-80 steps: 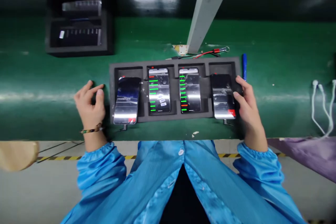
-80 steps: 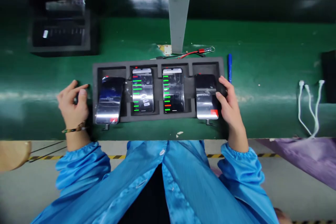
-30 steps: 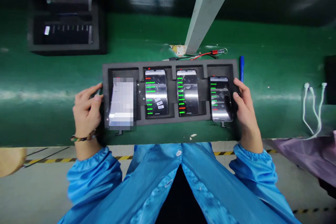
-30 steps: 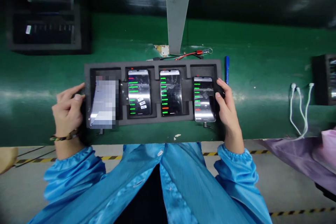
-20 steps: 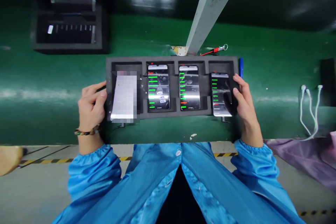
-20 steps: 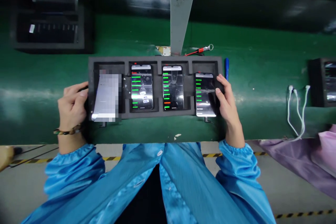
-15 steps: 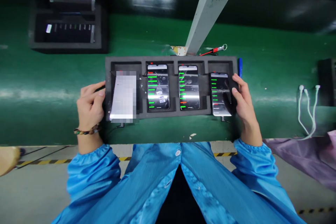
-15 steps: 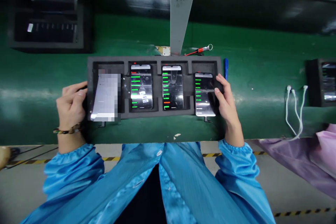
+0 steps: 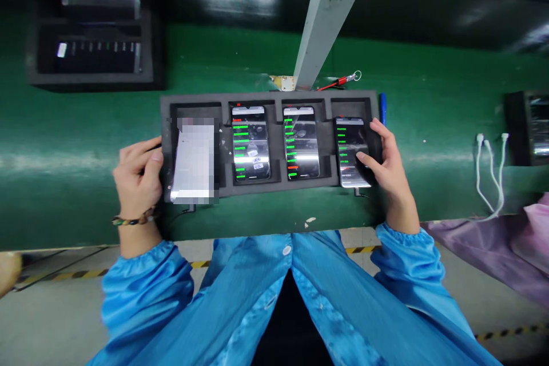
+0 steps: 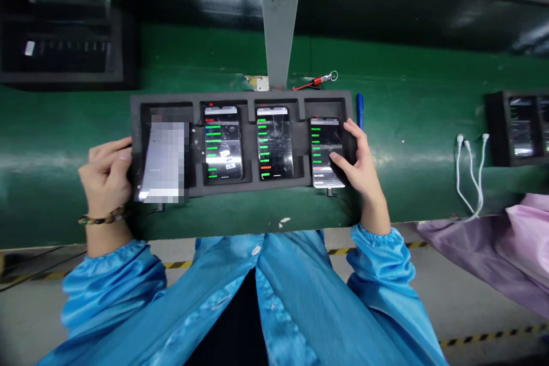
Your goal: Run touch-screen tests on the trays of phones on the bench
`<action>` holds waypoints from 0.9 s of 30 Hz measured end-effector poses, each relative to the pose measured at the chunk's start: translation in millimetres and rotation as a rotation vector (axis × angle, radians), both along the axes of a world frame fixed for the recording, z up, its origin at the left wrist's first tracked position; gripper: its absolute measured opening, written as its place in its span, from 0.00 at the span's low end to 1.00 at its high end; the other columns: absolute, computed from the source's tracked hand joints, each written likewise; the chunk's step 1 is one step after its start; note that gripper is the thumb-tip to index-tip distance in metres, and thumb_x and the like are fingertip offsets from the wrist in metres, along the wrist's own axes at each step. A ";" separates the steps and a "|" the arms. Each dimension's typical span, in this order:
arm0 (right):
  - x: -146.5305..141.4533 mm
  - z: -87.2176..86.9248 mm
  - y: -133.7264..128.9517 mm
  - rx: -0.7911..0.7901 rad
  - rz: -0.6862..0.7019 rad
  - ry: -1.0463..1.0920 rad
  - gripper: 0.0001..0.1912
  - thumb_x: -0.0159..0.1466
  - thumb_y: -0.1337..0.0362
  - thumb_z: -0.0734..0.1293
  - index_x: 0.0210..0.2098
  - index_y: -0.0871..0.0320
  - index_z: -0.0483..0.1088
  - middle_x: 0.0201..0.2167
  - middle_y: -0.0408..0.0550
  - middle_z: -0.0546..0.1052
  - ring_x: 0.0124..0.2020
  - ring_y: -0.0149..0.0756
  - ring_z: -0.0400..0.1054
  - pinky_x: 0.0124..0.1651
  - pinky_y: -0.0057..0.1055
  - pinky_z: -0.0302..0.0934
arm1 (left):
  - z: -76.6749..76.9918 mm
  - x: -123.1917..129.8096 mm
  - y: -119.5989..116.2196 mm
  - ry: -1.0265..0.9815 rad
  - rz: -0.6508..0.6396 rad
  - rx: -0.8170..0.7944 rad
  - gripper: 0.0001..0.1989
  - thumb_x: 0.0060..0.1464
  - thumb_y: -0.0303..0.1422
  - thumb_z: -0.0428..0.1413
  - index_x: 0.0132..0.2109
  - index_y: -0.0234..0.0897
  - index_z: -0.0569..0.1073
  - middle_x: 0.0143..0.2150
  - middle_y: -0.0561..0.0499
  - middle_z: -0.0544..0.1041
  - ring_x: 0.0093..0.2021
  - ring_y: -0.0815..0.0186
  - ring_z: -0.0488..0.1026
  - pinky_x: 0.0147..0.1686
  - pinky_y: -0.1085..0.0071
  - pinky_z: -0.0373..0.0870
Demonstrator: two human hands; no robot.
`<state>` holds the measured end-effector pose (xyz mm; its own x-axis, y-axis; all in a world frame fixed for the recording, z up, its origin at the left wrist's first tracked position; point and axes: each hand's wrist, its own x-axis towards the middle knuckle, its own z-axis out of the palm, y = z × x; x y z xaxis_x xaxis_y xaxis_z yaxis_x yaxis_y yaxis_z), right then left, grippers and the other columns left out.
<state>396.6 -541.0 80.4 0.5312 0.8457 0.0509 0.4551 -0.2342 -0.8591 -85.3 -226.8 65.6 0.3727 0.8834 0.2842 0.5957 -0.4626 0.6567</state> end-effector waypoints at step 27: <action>7.5 -10.8 -4.5 0.002 -0.151 0.048 0.42 0.54 0.45 0.83 0.67 0.27 0.73 0.79 0.44 0.66 0.82 0.53 0.54 0.84 0.60 0.45 | 25.8 -19.0 -18.9 0.028 -0.448 -0.444 0.58 0.57 0.52 0.71 0.84 0.51 0.50 0.86 0.43 0.49 0.85 0.42 0.47 0.85 0.42 0.44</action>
<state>404.1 -545.5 69.6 0.6539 0.7562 0.0241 0.3731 -0.2946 -0.8798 -104.3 -245.7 91.4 0.7358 0.6713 -0.0890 0.4271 -0.3581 0.8303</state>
